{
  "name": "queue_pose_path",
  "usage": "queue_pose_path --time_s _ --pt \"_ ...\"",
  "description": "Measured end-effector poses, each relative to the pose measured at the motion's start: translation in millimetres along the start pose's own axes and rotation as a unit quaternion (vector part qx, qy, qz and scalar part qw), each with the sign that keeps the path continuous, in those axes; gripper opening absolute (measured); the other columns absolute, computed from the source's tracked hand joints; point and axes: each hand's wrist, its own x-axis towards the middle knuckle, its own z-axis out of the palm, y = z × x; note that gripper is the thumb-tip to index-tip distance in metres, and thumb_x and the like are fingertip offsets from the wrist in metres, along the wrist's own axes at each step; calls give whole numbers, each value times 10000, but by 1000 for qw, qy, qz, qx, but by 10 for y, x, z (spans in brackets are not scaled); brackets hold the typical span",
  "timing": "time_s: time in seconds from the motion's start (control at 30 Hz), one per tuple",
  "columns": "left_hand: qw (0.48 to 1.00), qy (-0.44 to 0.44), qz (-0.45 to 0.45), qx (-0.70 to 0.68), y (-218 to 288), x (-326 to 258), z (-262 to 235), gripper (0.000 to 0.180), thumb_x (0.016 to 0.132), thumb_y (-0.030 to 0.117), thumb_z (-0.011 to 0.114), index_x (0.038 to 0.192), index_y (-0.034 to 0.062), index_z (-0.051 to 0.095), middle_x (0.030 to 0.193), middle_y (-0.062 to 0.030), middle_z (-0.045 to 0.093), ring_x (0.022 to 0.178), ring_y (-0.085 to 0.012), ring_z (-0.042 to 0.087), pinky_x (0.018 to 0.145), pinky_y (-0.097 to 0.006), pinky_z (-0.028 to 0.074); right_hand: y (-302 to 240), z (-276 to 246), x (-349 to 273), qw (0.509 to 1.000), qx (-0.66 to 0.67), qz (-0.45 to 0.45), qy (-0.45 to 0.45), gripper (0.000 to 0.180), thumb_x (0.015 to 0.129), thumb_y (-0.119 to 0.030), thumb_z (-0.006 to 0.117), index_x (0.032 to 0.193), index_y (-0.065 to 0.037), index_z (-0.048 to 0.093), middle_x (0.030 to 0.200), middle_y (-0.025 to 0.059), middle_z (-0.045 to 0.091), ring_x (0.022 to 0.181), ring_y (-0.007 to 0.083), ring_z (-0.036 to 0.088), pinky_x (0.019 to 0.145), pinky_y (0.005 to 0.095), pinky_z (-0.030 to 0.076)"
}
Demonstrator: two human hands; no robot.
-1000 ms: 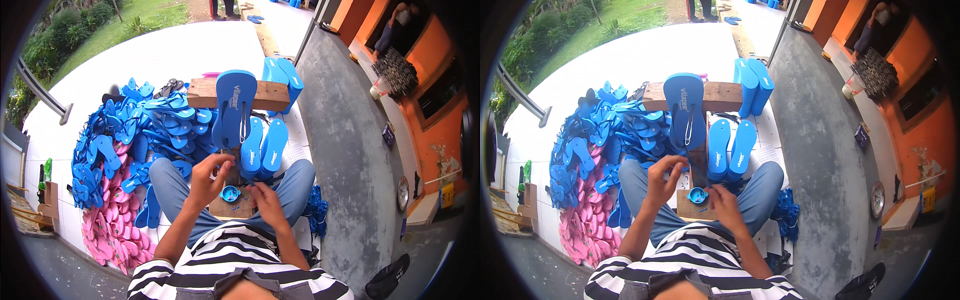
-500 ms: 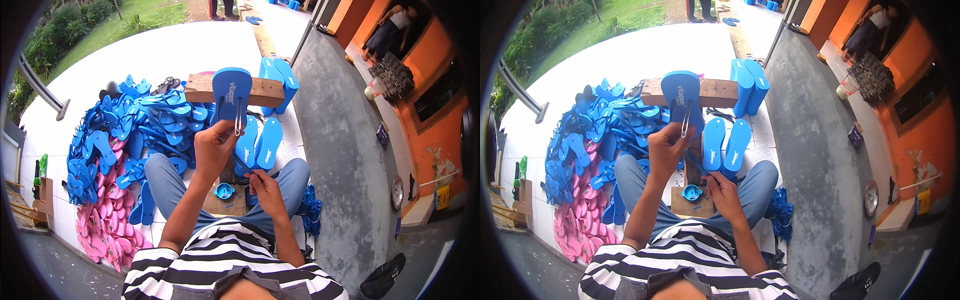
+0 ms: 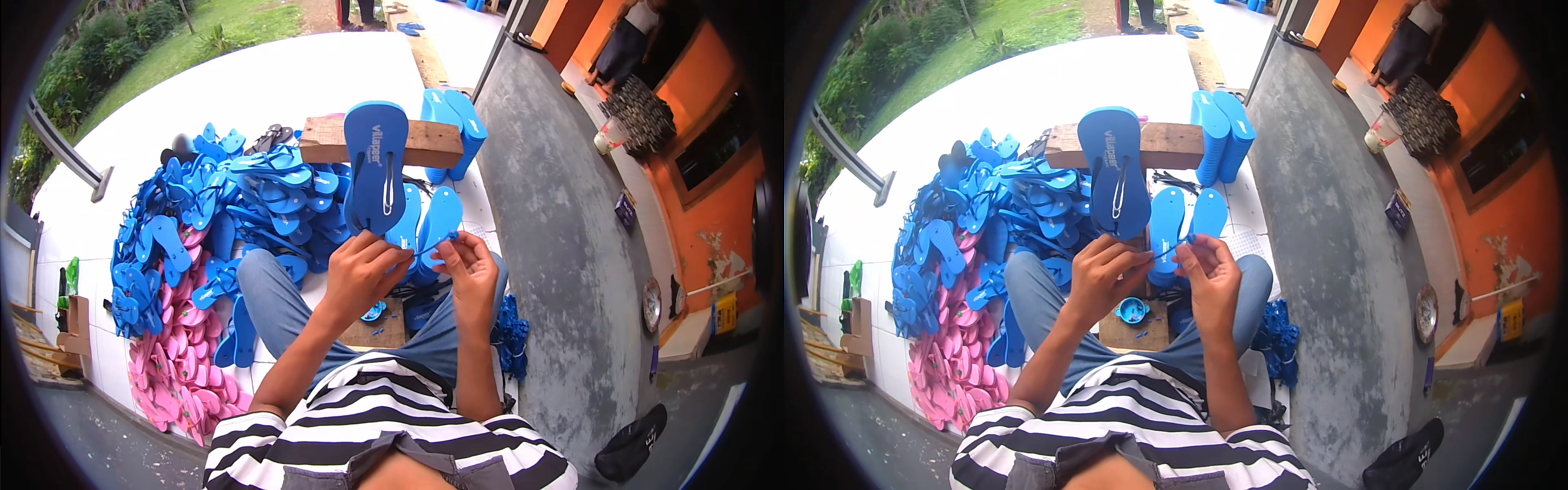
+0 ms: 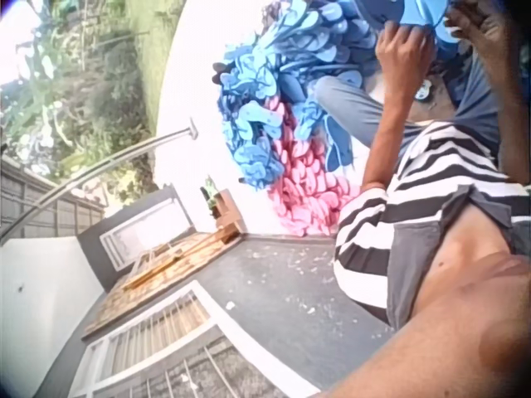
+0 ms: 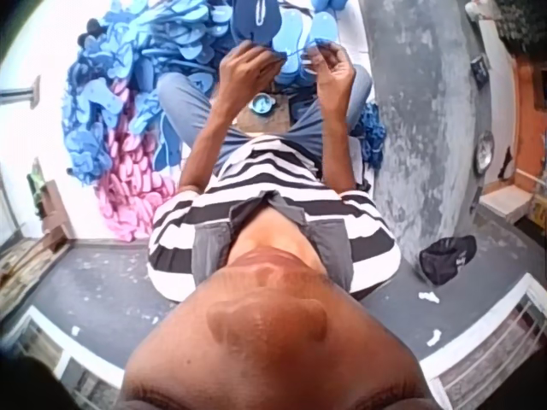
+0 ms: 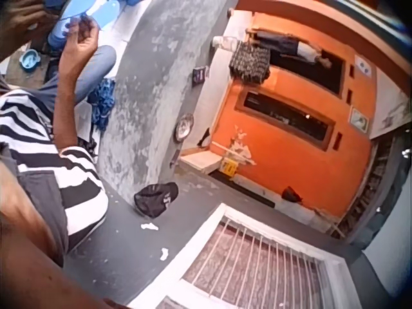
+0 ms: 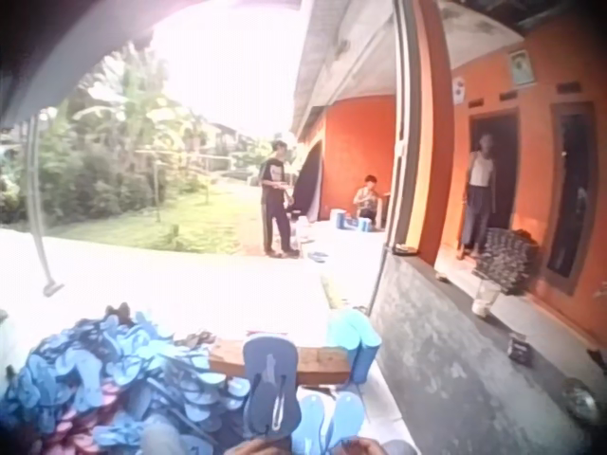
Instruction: The person assembles flip-flops by inserting blue straps through the holes of a blue sole using a metal hook tool.
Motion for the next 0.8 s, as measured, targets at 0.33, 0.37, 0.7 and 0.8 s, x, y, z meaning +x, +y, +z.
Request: queue_pose_path --time_s 0.33,0.37,0.7,0.8 --pt "979 187 -47 -68 93 -48 268 95 766 66 746 843 31 701 861 -76 692 748 -240 597 624 -339 484 -49 621 32 989 -32 -137 -41 314 1035 -255 548 936 21 660 727 2 573 692 72 521 640 235 438" --pt "978 191 -31 -80 69 -19 217 62 789 71 720 830 30 701 856 -80 693 744 -240 599 628 -340 482 -62 625 81 990 19 -115 -85 341 1038 -284 536 908 12 644 713 -7 535 689 72 494 642 234 421" --pt "956 284 -45 67 -531 740 -468 253 928 227 638 1101 42 645 1040 -90 671 959 -244 621 728 -361 491 -33 527 473 948 90 -13 -305 481 1042 -431 473 760 -50 548 652 -32 400 631 71 323 597 245 264" --pt "958 194 33 210 -649 984 -560 270 935 202 632 1129 14 635 1036 -120 700 905 -226 652 734 -305 469 29 504 536 937 106 -13 -334 476 1038 -430 483 757 -51 546 657 -33 404 632 71 325 593 247 265"
